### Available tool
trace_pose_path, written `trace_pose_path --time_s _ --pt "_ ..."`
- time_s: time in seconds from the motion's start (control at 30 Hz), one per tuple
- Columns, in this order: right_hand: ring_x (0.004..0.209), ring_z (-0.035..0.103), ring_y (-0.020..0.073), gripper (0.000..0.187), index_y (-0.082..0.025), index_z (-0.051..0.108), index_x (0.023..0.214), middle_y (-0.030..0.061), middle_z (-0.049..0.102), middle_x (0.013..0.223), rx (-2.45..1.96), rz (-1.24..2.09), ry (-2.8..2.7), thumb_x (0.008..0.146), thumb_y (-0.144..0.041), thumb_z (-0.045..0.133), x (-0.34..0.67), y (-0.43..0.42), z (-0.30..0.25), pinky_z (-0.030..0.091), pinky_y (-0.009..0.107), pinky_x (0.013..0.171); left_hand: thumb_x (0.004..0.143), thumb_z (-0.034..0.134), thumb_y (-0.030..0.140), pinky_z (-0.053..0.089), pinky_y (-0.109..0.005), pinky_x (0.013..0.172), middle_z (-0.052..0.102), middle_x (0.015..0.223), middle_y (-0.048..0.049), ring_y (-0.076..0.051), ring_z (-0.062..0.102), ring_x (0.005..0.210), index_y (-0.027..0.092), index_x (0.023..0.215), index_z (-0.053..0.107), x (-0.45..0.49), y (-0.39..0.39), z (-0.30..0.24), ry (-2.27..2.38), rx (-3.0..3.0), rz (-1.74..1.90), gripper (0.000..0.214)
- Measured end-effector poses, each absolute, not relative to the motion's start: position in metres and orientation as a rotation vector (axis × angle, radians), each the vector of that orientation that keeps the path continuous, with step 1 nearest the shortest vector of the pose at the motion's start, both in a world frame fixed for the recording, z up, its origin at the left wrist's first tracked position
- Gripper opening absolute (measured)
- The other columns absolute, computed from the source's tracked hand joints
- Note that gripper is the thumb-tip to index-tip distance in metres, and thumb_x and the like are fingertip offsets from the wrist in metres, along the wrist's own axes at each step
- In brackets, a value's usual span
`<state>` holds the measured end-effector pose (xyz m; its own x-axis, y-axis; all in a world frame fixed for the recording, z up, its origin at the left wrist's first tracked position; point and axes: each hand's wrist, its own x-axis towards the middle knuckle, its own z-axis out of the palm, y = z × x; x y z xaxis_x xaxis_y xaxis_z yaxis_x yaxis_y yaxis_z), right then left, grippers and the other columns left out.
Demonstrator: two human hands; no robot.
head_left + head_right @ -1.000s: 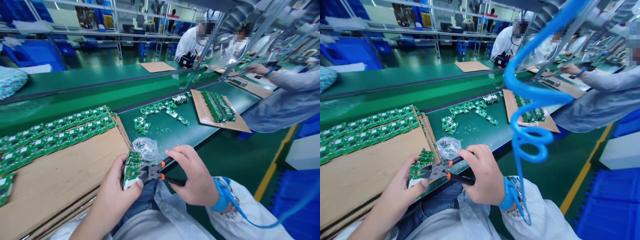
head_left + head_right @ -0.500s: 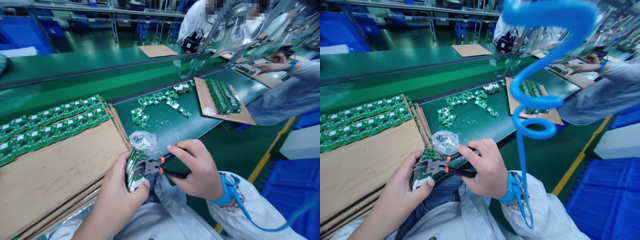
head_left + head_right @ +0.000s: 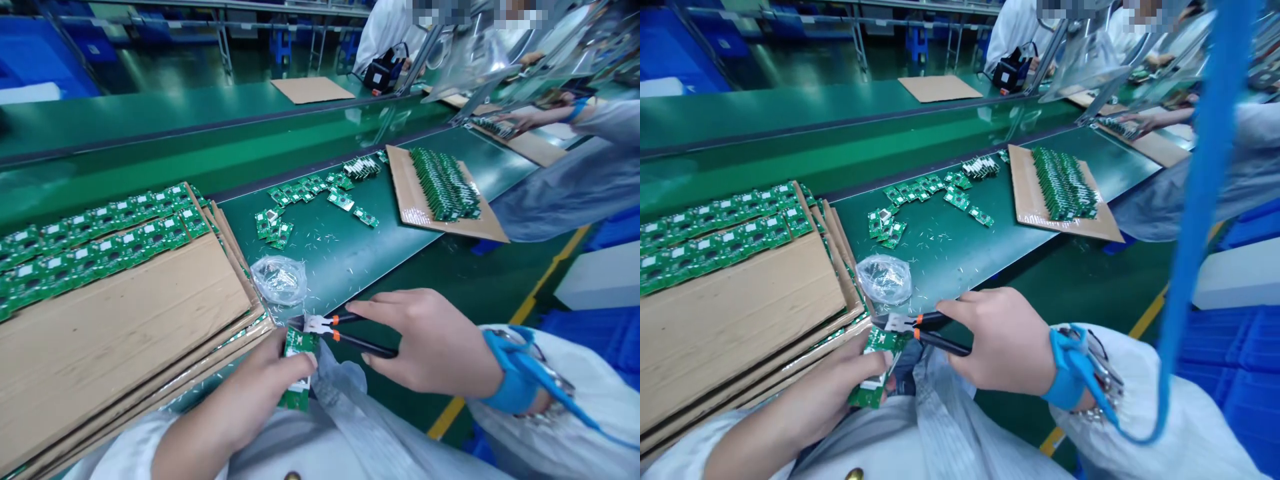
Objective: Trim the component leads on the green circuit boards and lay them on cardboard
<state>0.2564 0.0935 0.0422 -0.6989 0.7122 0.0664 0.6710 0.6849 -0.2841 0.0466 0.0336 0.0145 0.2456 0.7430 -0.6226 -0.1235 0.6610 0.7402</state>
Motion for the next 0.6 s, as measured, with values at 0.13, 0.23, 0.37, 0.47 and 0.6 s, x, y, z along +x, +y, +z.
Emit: trace_pose_path --time_s 0.13,0.23,0.37,0.47,0.6 --pt "0.053 0.057 0.0148 0.018 -0.025 0.068 0.079 -0.0012 0.064 0.063 -1.229 0.584 -2.887 0.062 -0.025 0.063 0.257 0.101 0.049 0.035 0.025 0.048 0.058 0.064 0.035 0.041 -0.022 0.046 0.060 0.062 0.0014 -0.013 0.055 0.054 0.017 0.081 0.056 0.056 0.028 -0.001 1.140 0.228 0.432 0.030" --pt "0.057 0.058 0.0149 0.019 -0.026 0.068 0.082 -0.0018 0.065 0.066 -1.233 0.712 -2.924 0.063 -0.024 0.065 0.254 0.107 0.053 0.037 0.024 0.050 0.055 0.064 0.039 0.041 -0.023 0.046 0.058 0.058 -0.0001 -0.013 0.055 0.050 0.014 0.077 0.057 0.059 0.026 -0.008 1.121 0.172 0.407 0.034" --pt "0.068 0.062 0.0162 0.038 -0.025 0.066 0.101 0.0004 0.067 0.081 -1.170 0.909 -2.866 0.064 -0.030 0.070 0.260 0.110 0.056 0.045 0.025 0.056 0.057 0.065 0.037 0.042 -0.022 0.049 0.059 0.058 0.0000 -0.012 0.056 0.053 0.015 0.075 0.055 0.055 0.023 -0.010 1.134 0.183 0.491 0.030" --pt "0.081 0.062 0.0200 0.052 -0.016 0.057 0.117 0.0089 0.065 0.096 -1.139 0.697 -2.712 0.069 -0.034 0.067 0.270 0.104 0.050 0.051 0.030 0.066 0.061 0.066 0.035 0.044 -0.023 0.054 0.061 0.062 -0.0001 -0.012 0.056 0.057 0.017 0.076 0.055 0.048 0.021 -0.011 1.092 0.264 0.656 0.026" --pt "0.090 0.057 0.0248 0.054 -0.013 0.051 0.121 0.0145 0.059 0.103 -1.086 0.264 -2.585 0.071 -0.030 0.063 0.275 0.088 0.039 0.050 0.040 0.074 0.065 0.071 0.040 0.043 -0.023 0.058 0.064 0.072 -0.0013 -0.014 0.055 0.063 0.018 0.090 0.057 0.036 0.016 -0.008 1.087 0.498 0.853 0.036"
